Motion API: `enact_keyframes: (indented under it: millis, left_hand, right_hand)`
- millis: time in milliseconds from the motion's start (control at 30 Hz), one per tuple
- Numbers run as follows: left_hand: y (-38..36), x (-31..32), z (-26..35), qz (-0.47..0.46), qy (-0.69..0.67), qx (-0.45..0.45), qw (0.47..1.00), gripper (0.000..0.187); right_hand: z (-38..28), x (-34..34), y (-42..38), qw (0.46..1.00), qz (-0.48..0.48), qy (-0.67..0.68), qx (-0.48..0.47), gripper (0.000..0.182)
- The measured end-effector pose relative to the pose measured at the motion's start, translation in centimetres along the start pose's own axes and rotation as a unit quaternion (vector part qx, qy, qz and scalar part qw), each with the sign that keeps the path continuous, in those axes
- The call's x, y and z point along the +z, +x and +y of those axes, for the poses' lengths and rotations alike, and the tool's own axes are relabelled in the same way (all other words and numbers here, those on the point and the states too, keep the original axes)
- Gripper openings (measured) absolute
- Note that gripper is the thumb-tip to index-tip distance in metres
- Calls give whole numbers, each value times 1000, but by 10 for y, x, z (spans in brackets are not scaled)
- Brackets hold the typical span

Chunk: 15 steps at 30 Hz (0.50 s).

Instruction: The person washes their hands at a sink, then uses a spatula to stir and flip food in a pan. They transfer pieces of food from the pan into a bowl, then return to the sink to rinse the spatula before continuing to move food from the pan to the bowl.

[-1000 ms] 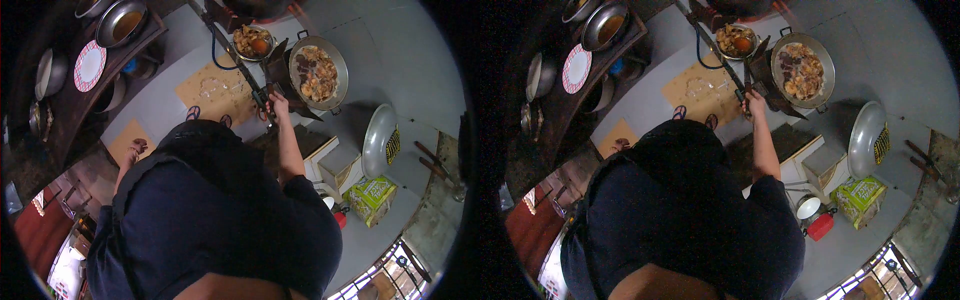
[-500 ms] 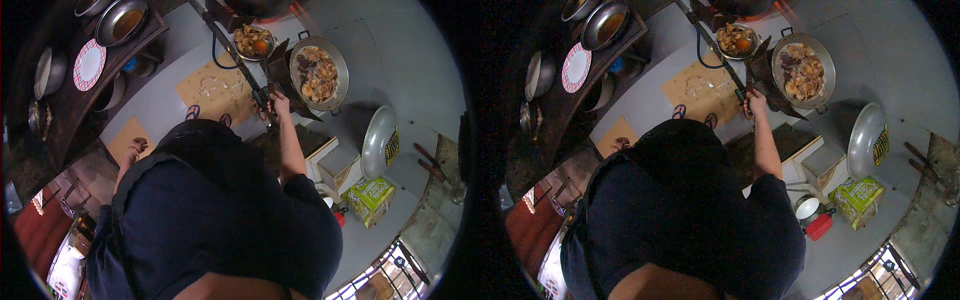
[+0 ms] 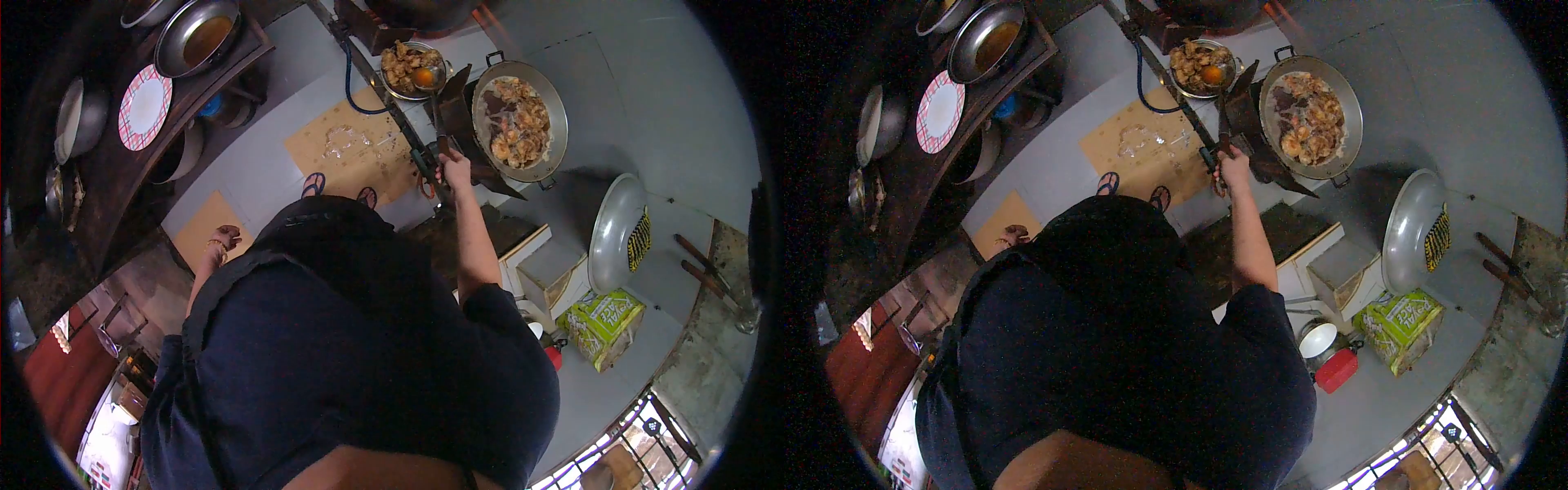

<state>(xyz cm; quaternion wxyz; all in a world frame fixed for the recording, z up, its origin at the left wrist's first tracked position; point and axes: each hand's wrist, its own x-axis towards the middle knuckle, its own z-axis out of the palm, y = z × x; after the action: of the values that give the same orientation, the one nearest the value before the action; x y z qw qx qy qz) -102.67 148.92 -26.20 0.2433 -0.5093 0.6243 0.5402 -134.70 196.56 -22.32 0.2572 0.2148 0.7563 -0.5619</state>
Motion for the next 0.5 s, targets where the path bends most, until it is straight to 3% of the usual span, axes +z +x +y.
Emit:
enact_keyframes:
  millis: [167, 233, 267, 333, 433, 500]
  left_hand:
    - [22, -6, -23, 2, -95, -18, 995, 11]
    - [17, -10, -29, -61, -113, 81, 988, 22]
    - [11, -7, -20, -61, -113, 81, 988, 22]
    - [5, 1, -3, -1, -4, -16, 1000, 21]
    - [10, -3, -9, -14, -16, -4, 1000, 21]
    - [14, -7, -15, -22, -51, -7, 998, 21]
  right_hand:
    - [-14, 4, -10, 1000, 7, -22, -9, 40]
    - [-14, 5, -10, 999, 16, -25, -14, 39]
    - [-11, 5, -5, 999, 18, -44, -20, 39]
    - [-6, 6, 0, 997, 20, -63, -27, 39]
    - [7, 9, 11, 987, 69, -136, -41, 39]
    - [26, 8, 29, 944, 107, -259, -175, 41]
